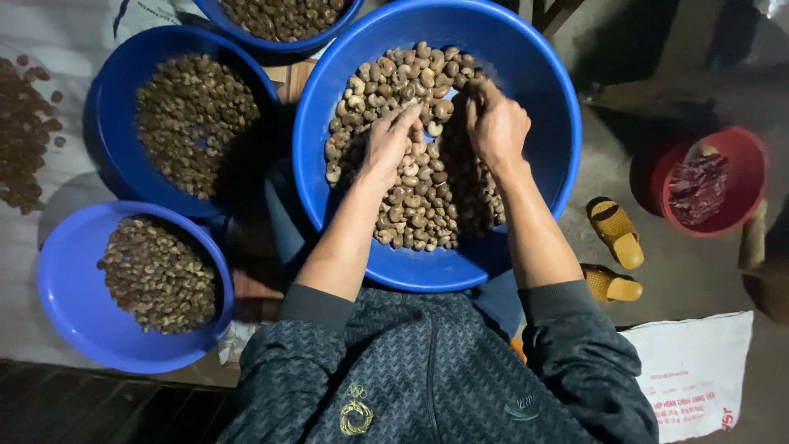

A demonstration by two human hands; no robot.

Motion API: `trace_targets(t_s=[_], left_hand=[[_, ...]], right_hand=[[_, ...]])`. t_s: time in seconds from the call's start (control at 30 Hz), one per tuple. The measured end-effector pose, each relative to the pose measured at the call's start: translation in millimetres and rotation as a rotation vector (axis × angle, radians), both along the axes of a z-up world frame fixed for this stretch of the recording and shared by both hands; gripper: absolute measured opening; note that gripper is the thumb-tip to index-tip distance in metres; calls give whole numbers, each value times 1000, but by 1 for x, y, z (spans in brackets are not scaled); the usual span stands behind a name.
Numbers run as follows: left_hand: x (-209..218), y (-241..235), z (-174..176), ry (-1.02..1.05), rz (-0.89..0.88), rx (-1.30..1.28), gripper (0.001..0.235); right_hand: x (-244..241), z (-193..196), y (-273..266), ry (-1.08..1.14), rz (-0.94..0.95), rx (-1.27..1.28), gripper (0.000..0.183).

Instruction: The person sits and sorts cashew nuts by hand, picking them from a large blue bowl and transferring them into smaller blue bowls. The person repeatedly scoops and moves the nuts between the containers.

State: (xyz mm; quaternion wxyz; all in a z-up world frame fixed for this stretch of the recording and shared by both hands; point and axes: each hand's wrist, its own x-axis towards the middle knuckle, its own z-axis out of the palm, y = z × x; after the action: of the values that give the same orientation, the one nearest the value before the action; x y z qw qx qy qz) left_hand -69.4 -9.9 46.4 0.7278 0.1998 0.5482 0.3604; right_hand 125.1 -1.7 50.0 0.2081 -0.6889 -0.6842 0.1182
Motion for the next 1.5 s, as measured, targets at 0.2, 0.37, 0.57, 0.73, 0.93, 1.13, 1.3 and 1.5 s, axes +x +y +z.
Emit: trace_targets(t_s=[0.2,0.37,0.57,0.73,0.93,1.13,1.3,1.5], left_hand=[[-2,-2,-18,-13,-4,20,22],[0,1,-21,36,-13,22,21],[6,6,-33,143,-36,87,28],[18,29,-19,334,-177,179,29],[41,74,-44,972,-384,609,25],[56,97,-60,1295,-476,818,16],[50,96,-58,1307,-540,769,19],[11,74,-44,965,-512,727,39]], right_hand=[[-5,-11,34,-104,-45,-132,27],[-9,-17,37,-42,-63,-223,38],[1,-10,33,279,-121,-307,24],[7,9,13,680,-237,-354,11],[19,16,-12,674,-205,-250,16],[15,11,-5,478,-189,-246,19],[1,-3,21,248,-129,-98,33],[-4,-37,44,44,-179,-442,31]])
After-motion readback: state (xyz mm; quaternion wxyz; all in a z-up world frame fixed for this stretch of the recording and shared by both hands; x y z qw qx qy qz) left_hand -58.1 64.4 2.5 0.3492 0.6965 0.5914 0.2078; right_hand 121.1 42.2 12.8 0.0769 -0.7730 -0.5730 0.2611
